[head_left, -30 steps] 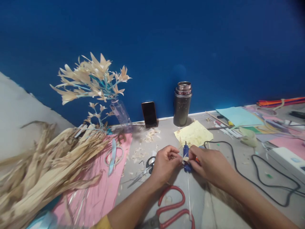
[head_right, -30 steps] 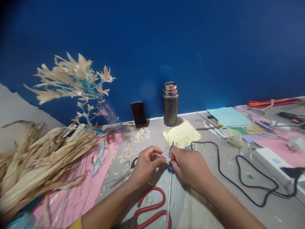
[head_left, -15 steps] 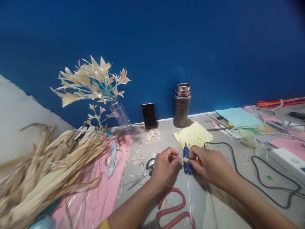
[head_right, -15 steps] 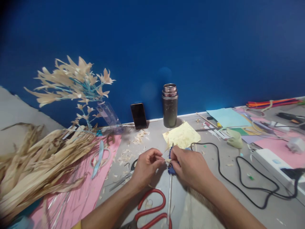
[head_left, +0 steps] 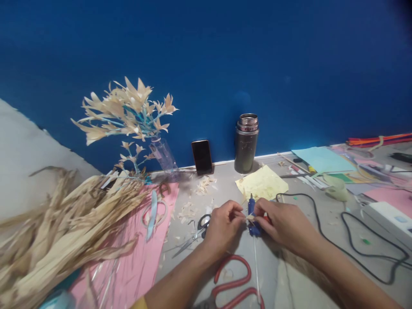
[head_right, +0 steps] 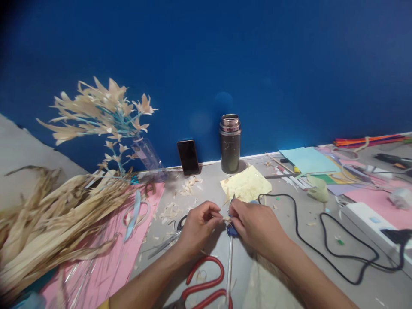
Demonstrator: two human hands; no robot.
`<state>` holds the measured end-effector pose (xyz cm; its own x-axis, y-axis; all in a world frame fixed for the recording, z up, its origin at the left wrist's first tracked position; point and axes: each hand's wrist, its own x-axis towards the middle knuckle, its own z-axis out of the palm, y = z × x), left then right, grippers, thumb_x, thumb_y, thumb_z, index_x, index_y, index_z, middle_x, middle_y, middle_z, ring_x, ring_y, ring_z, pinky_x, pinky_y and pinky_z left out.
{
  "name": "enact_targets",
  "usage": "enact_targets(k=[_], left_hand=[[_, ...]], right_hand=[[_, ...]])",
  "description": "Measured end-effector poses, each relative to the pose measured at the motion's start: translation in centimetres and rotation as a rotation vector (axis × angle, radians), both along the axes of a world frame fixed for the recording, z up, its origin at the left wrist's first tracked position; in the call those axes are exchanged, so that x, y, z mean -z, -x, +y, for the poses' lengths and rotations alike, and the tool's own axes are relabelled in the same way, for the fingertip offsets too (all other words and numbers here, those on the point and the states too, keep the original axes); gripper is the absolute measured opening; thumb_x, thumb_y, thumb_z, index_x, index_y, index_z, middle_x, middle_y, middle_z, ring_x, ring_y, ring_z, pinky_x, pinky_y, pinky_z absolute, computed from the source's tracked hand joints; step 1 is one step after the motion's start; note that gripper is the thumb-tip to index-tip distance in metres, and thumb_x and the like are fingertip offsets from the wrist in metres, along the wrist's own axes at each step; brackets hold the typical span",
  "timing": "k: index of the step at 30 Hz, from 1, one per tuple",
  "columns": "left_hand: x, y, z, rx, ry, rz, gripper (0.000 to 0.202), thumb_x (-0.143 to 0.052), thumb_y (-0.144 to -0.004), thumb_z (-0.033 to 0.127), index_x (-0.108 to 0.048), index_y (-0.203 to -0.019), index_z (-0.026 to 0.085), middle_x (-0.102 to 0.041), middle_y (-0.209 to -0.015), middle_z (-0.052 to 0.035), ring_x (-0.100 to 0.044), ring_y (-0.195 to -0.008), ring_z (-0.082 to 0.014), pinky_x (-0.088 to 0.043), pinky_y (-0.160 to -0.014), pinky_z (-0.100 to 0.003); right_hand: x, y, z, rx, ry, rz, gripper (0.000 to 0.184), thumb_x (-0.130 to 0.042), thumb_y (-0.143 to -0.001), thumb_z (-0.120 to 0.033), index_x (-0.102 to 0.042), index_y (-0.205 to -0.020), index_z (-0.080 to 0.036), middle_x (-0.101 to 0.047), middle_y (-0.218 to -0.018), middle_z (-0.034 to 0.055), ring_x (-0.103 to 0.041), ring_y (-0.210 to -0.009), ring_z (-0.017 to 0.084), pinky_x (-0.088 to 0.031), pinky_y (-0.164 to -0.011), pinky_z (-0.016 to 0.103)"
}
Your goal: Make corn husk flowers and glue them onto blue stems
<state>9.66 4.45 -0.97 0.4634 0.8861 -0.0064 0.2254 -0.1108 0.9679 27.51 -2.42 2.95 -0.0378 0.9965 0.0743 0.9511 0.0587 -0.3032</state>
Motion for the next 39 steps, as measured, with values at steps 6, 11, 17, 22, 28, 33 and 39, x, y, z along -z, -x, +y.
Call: enact_targets(k=[6, 11, 17, 22, 28, 33, 39], left_hand=[[0.1, -0.2, -0.1, -0.014, 0.136, -0.103, 0.018, -0.066, -0.067, 0.011, -0.065, -0.083, 0.019, -0.071, -0.072, 0.0001, -0.065, -0.068, -0.0167, -0.051, -0.066, -0.027], [-0.3, -0.4, -0.3, -0.022, 0.222, -0.177, 0.017, -0.069, -0.065, 0.013, -0.063, -0.081, 0.018, -0.069, -0.068, -0.0002, -0.064, -0.064, -0.0156, -0.051, -0.063, -0.026], [-0.4, -0.4, -0.3, -0.031, 0.220, -0.193, 0.017, -0.070, -0.065, 0.015, -0.062, -0.080, 0.017, -0.067, -0.065, 0.0003, -0.060, -0.060, -0.0140, -0.048, -0.061, -0.025], [-0.3, -0.5, -0.5, -0.032, 0.163, -0.152, 0.015, -0.068, -0.067, 0.014, -0.064, -0.081, 0.017, -0.064, -0.068, 0.0005, -0.058, -0.063, -0.0128, -0.045, -0.061, -0.023], [-0.6, -0.5, -0.4, -0.095, 0.144, -0.178, 0.016, -0.070, -0.066, 0.014, -0.065, -0.081, 0.017, -0.065, -0.069, 0.0006, -0.056, -0.060, -0.0114, -0.042, -0.058, -0.022], [-1.0, -0.3, 0.3, -0.103, 0.376, -0.486, 0.027, -0.080, -0.061, 0.018, -0.062, -0.081, 0.017, -0.065, -0.064, 0.0023, -0.059, -0.058, -0.0111, -0.045, -0.062, -0.023], [-1.5, -0.2, 0.4, -0.053, 0.586, -0.762, 0.038, -0.089, -0.058, 0.017, -0.061, -0.083, 0.016, -0.066, -0.063, 0.0040, -0.060, -0.054, -0.0086, -0.044, -0.057, -0.020]], right_hand=[[0.1, 0.1, 0.2, -0.034, -0.005, -0.035, 0.007, -0.055, -0.090, -0.018, -0.061, -0.091, -0.022, -0.074, -0.076, 0.0020, -0.065, -0.064, 0.019, -0.025, -0.058, 0.027], [0.1, 0.2, 0.1, -0.044, -0.002, -0.060, 0.009, -0.055, -0.089, -0.017, -0.062, -0.091, -0.023, -0.074, -0.075, 0.0019, -0.065, -0.063, 0.019, -0.024, -0.057, 0.027], [-0.1, 0.5, 0.0, -0.035, -0.005, -0.075, 0.009, -0.056, -0.088, -0.016, -0.062, -0.089, -0.023, -0.073, -0.072, 0.0014, -0.063, -0.061, 0.018, -0.023, -0.057, 0.027], [-0.2, 0.6, 0.1, -0.031, 0.002, -0.079, 0.009, -0.056, -0.088, -0.016, -0.062, -0.089, -0.022, -0.073, -0.071, 0.0014, -0.063, -0.060, 0.018, -0.022, -0.056, 0.027], [-0.1, 0.6, -0.2, -0.041, -0.046, 0.009, 0.006, -0.056, -0.090, -0.022, -0.061, -0.088, -0.023, -0.072, -0.072, 0.0008, -0.063, -0.061, 0.018, -0.027, -0.057, 0.026], [0.1, -0.5, -0.1, 0.107, -0.296, 0.279, 0.020, -0.050, -0.095, -0.034, -0.062, -0.083, -0.023, -0.069, -0.071, 0.0001, -0.061, -0.059, 0.016, -0.037, -0.060, 0.027], [-0.5, 0.0, 0.4, 0.089, -0.135, 0.613, 0.020, -0.053, -0.089, -0.034, -0.063, -0.077, -0.022, -0.064, -0.064, -0.0018, -0.056, -0.058, 0.016, -0.041, -0.057, 0.026]])
